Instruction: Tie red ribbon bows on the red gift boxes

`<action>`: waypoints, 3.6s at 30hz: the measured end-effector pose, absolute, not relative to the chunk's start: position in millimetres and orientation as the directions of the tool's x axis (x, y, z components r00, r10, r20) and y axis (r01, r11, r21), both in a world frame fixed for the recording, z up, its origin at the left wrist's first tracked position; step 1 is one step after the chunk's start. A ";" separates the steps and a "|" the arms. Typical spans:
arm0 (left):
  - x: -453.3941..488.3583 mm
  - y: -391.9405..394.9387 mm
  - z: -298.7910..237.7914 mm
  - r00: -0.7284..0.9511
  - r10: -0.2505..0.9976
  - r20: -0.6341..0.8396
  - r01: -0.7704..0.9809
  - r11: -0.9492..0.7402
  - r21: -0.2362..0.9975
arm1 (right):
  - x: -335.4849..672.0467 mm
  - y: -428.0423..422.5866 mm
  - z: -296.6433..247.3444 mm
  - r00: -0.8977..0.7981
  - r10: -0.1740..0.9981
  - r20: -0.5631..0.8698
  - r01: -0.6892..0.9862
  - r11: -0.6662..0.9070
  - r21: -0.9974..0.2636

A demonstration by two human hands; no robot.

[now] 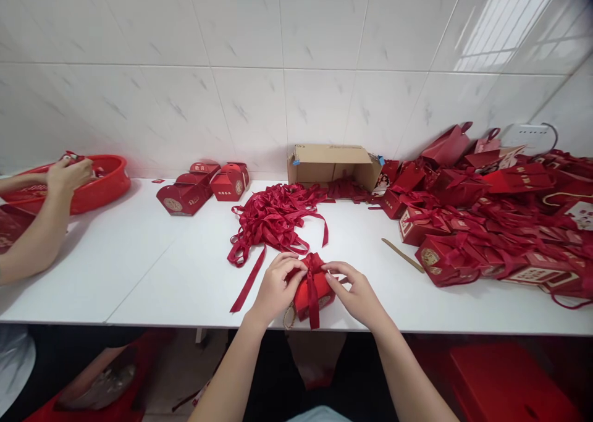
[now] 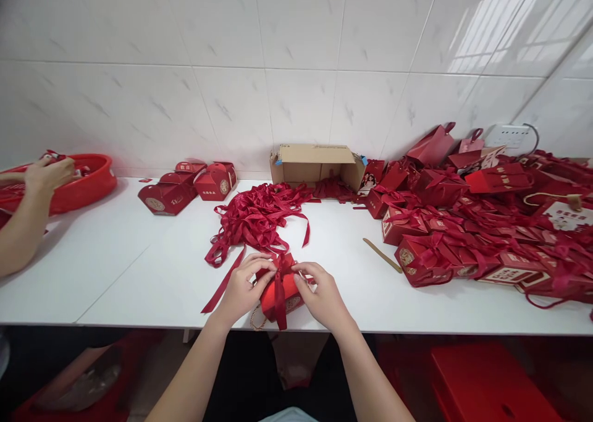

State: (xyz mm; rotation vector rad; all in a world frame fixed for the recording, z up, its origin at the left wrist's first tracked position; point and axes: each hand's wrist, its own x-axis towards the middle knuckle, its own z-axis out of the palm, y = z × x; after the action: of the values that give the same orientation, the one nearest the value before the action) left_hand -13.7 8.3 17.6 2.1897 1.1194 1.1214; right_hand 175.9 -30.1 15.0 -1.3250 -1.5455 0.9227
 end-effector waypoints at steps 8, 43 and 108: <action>-15.5 9.1 24.3 0.437 0.767 0.470 0.491 -0.641 0.590 | 177.7 -20.2 19.1 -0.016 0.961 0.276 0.569 0.236 -0.788; -27.1 26.3 48.0 0.615 0.699 0.365 0.504 -0.704 0.500 | 181.1 -16.2 31.3 -0.597 0.743 0.303 0.505 0.642 -0.577; -5.6 20.2 25.9 0.411 0.894 0.181 0.201 -0.283 0.938 | 169.3 -10.2 6.2 -0.058 0.945 0.323 0.097 0.328 -0.940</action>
State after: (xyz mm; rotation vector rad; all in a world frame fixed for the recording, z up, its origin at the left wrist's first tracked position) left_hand -5.6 20.2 25.9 1.7384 0.9566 0.9362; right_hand 169.3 -10.2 6.2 -1.0130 -1.4554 0.9364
